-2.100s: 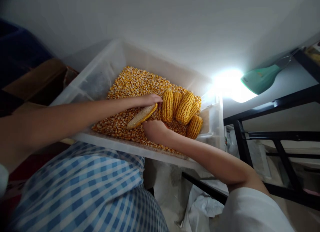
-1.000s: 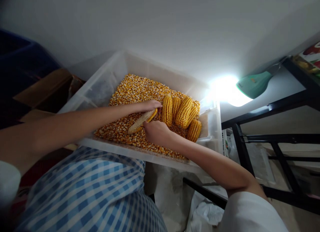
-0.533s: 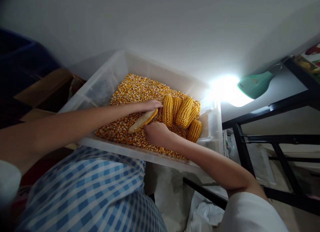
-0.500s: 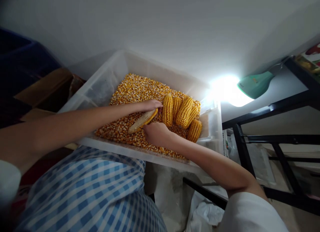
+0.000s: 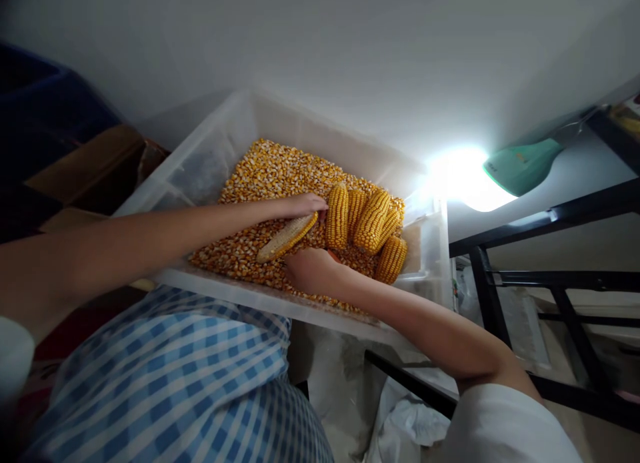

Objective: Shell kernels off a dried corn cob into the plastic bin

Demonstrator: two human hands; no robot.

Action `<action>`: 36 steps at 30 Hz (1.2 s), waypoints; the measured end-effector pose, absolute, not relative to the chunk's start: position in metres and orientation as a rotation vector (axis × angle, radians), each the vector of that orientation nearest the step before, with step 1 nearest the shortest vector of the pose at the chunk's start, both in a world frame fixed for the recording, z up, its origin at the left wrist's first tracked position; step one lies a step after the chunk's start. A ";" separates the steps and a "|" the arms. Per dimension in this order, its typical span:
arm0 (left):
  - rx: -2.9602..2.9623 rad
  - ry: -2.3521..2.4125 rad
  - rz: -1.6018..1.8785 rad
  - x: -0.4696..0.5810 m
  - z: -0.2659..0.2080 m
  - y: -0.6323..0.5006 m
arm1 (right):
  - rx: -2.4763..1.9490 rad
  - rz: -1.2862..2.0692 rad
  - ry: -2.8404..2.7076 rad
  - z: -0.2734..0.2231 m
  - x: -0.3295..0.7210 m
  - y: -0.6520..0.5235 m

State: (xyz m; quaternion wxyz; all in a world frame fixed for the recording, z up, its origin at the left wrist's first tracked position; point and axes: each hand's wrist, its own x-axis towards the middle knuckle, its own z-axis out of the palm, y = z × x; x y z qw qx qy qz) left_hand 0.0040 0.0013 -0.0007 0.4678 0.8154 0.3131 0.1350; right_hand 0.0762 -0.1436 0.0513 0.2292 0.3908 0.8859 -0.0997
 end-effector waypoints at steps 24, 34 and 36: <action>2.015 0.806 0.323 0.005 0.003 -0.001 | 1.070 -0.287 2.374 0.050 0.072 -0.146; 1.980 0.814 0.316 0.005 0.003 -0.003 | 1.063 -0.268 2.408 0.049 0.074 -0.148; 1.995 0.800 0.313 0.005 0.005 -0.004 | 1.059 -0.259 2.420 0.048 0.075 -0.148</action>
